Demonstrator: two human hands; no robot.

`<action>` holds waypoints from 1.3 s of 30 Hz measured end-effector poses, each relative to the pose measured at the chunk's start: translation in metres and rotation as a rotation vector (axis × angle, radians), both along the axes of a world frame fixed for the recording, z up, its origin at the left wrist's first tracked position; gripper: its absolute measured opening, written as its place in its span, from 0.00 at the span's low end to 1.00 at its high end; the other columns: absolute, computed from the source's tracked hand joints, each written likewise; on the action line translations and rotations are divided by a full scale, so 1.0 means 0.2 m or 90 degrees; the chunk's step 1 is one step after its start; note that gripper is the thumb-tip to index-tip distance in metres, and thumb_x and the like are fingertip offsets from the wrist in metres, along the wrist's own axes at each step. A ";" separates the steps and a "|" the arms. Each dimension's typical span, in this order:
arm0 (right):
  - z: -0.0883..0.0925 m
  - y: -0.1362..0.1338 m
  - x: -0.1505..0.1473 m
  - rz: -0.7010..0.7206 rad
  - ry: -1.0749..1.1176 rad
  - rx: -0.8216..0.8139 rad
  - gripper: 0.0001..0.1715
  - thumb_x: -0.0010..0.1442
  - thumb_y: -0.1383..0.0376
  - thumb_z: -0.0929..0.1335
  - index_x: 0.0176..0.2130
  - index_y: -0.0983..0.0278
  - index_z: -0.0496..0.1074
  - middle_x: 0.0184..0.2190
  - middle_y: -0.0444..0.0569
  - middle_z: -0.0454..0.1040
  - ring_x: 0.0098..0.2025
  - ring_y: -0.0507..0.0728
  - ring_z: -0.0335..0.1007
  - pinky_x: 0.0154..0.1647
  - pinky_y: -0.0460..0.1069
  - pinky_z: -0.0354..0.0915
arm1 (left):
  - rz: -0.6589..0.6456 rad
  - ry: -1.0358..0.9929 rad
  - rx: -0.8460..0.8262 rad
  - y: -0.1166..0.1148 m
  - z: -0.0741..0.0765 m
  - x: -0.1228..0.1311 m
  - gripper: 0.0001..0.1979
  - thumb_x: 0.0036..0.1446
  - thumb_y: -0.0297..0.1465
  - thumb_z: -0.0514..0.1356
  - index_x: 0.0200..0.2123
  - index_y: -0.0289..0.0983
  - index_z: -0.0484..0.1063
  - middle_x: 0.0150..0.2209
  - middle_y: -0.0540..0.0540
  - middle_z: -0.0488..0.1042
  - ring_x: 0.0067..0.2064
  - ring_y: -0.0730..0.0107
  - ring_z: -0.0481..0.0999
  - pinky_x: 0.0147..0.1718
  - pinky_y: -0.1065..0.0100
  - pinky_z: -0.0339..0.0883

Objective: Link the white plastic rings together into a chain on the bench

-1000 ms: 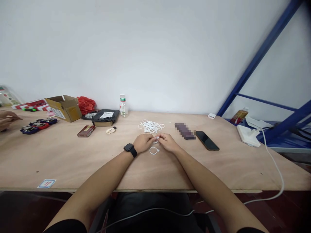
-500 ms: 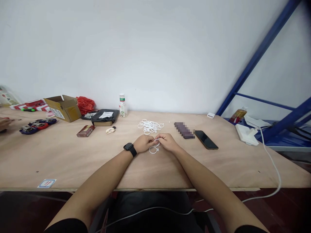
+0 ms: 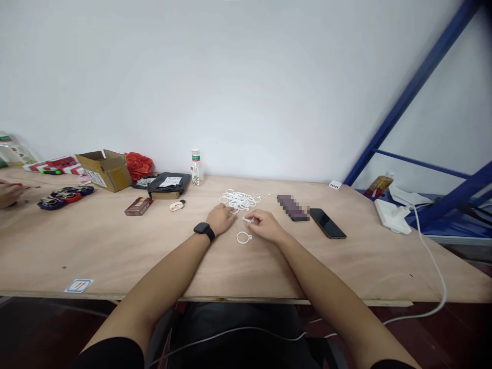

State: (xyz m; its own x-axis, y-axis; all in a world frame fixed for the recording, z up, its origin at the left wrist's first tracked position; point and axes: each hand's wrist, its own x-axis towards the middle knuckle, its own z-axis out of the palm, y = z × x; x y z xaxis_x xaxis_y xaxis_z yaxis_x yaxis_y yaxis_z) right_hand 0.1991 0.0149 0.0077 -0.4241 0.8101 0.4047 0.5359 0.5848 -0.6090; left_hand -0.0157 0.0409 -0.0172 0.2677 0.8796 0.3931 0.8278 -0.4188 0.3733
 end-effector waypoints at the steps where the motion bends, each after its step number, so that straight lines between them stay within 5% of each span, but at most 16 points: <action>1: 0.01 -0.01 -0.01 0.028 -0.024 -0.004 0.10 0.52 0.62 0.70 0.37 0.62 0.78 0.32 0.48 0.77 0.31 0.53 0.68 0.33 0.47 0.62 | 0.009 0.019 0.000 0.01 -0.01 0.00 0.18 0.58 0.41 0.58 0.47 0.39 0.76 0.41 0.39 0.73 0.43 0.58 0.72 0.45 0.61 0.64; 9: -0.01 -0.02 -0.04 0.036 -0.043 -0.020 0.09 0.55 0.61 0.71 0.36 0.61 0.78 0.31 0.47 0.77 0.32 0.53 0.68 0.34 0.47 0.60 | 0.019 0.067 -0.008 0.01 0.00 0.01 0.13 0.56 0.41 0.60 0.29 0.37 0.75 0.37 0.41 0.74 0.42 0.57 0.70 0.44 0.60 0.62; 18: -0.04 0.06 0.01 -0.082 0.084 -0.033 0.17 0.61 0.58 0.65 0.45 0.64 0.75 0.40 0.51 0.78 0.37 0.55 0.71 0.39 0.49 0.65 | -0.187 -0.076 0.045 -0.06 0.07 0.04 0.08 0.59 0.36 0.60 0.33 0.37 0.73 0.41 0.44 0.75 0.44 0.64 0.73 0.46 0.64 0.66; 24: -0.09 0.09 0.00 -0.031 0.213 -0.126 0.17 0.58 0.59 0.66 0.45 0.66 0.73 0.36 0.51 0.78 0.38 0.56 0.74 0.42 0.50 0.68 | -0.283 -0.065 0.098 -0.12 0.10 0.10 0.07 0.62 0.32 0.58 0.38 0.39 0.75 0.49 0.42 0.74 0.50 0.63 0.73 0.51 0.61 0.68; 30: -0.10 0.08 -0.01 -0.038 0.217 -0.128 0.15 0.54 0.60 0.68 0.40 0.65 0.75 0.33 0.50 0.78 0.32 0.54 0.73 0.35 0.48 0.68 | -0.280 -0.075 0.110 -0.11 0.07 0.11 0.11 0.62 0.26 0.53 0.40 0.39 0.76 0.44 0.44 0.76 0.47 0.67 0.74 0.49 0.63 0.69; 39: -0.03 0.01 -0.03 -0.069 0.098 -0.063 0.09 0.48 0.66 0.67 0.32 0.65 0.75 0.25 0.45 0.76 0.26 0.52 0.69 0.28 0.45 0.62 | -0.189 -0.016 0.081 -0.13 0.09 0.14 0.07 0.60 0.33 0.58 0.37 0.38 0.75 0.35 0.45 0.78 0.38 0.66 0.75 0.41 0.65 0.66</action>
